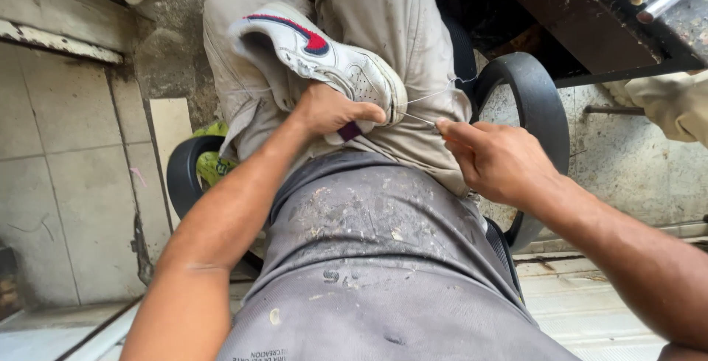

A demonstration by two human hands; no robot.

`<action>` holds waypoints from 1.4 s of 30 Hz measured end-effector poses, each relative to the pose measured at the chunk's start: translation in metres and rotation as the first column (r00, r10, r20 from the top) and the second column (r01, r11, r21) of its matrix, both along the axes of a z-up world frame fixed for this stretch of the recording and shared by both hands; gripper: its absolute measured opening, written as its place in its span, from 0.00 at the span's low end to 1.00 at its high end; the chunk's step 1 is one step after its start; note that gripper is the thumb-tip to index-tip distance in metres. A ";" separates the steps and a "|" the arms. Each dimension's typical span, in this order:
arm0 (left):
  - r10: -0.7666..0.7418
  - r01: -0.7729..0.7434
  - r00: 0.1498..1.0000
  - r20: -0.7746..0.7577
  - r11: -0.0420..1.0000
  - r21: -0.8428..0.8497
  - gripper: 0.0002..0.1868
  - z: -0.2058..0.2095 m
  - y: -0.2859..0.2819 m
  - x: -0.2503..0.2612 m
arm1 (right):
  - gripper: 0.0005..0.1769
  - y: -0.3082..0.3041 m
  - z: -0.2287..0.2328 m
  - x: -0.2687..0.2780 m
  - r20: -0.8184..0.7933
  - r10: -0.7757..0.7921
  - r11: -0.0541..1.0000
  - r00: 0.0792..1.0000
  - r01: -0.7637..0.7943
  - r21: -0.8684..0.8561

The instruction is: Hand-stitching the upper of a white sneaker using a needle and thread

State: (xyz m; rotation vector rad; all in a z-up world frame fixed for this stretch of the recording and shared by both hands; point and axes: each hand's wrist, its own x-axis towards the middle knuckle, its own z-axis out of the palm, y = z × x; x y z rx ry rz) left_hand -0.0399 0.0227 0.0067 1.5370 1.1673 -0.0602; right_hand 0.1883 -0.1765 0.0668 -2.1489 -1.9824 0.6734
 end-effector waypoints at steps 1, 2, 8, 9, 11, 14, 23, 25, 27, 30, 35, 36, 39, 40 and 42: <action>-0.002 0.002 1.000 -0.001 0.999 -0.052 0.44 0.018 -0.003 0.001 | 0.10 -0.008 0.007 -0.001 0.049 0.005 1.000 0.999 -0.004 -0.011; 0.006 -0.007 1.000 -0.003 0.998 -0.068 0.44 0.035 -0.014 -0.001 | 0.10 -0.015 0.002 0.004 0.047 0.014 1.000 0.999 -0.013 -0.027; 0.007 0.141 0.949 0.314 0.884 -0.446 0.29 0.046 -0.044 -0.013 | 0.19 -0.063 -0.018 0.015 0.134 0.055 0.998 0.989 -0.059 0.029; -0.001 0.181 0.934 0.358 0.865 -0.468 0.28 0.047 -0.042 -0.010 | 0.20 -0.066 -0.020 0.014 0.106 0.060 0.997 0.993 -0.064 0.037; -0.006 0.223 0.913 0.407 0.845 -0.487 0.28 0.043 -0.038 -0.007 | 0.21 -0.070 -0.021 0.013 0.084 0.067 0.997 0.994 -0.071 0.044; 0.105 0.245 0.854 0.509 0.783 -0.572 0.18 0.034 -0.033 -0.003 | 0.21 -0.074 -0.018 0.010 0.095 0.040 0.998 0.995 -0.045 0.043; 0.244 0.332 0.758 0.604 0.653 -0.681 0.17 0.018 -0.030 -0.009 | 0.16 -0.071 -0.009 0.014 -0.003 -0.007 0.999 1.000 0.007 -0.036; 0.258 0.327 0.735 0.628 0.676 -0.661 0.12 0.027 -0.034 -0.010 | 0.16 -0.068 -0.010 0.015 -0.091 -0.052 0.995 0.995 0.044 -0.095; 0.250 0.336 0.730 0.637 0.680 -0.652 0.12 0.033 -0.032 -0.009 | 0.16 -0.065 -0.007 0.014 -0.102 -0.060 0.993 0.993 0.049 -0.112; 0.249 0.359 0.709 0.660 0.678 -0.641 0.14 0.030 -0.032 -0.009 | 0.17 -0.064 -0.004 0.013 -0.104 -0.070 0.988 0.992 0.055 -0.143; 0.247 0.394 0.687 0.683 0.664 -0.636 0.17 0.016 -0.031 -0.011 | 0.20 -0.055 0.009 0.006 -0.037 -0.085 0.962 0.996 0.072 -0.263; 0.265 0.397 0.671 0.692 0.660 -0.638 0.18 0.019 -0.032 -0.011 | 0.21 -0.050 0.014 0.002 -0.019 -0.082 0.949 0.996 0.072 -0.305; 0.277 0.411 0.654 0.704 0.650 -0.639 0.19 0.015 -0.032 -0.012 | 0.23 -0.036 0.021 -0.013 -0.034 -0.061 0.929 0.998 0.044 -0.368; 0.269 0.420 0.655 0.706 0.648 -0.636 0.19 0.012 -0.031 -0.013 | 0.24 -0.031 0.021 -0.018 -0.069 -0.042 0.923 0.997 0.012 -0.384; 0.275 0.423 0.648 0.710 0.646 -0.636 0.20 0.007 -0.034 -0.013 | 0.23 -0.024 0.006 -0.028 -0.089 -0.038 0.938 0.995 0.005 -0.347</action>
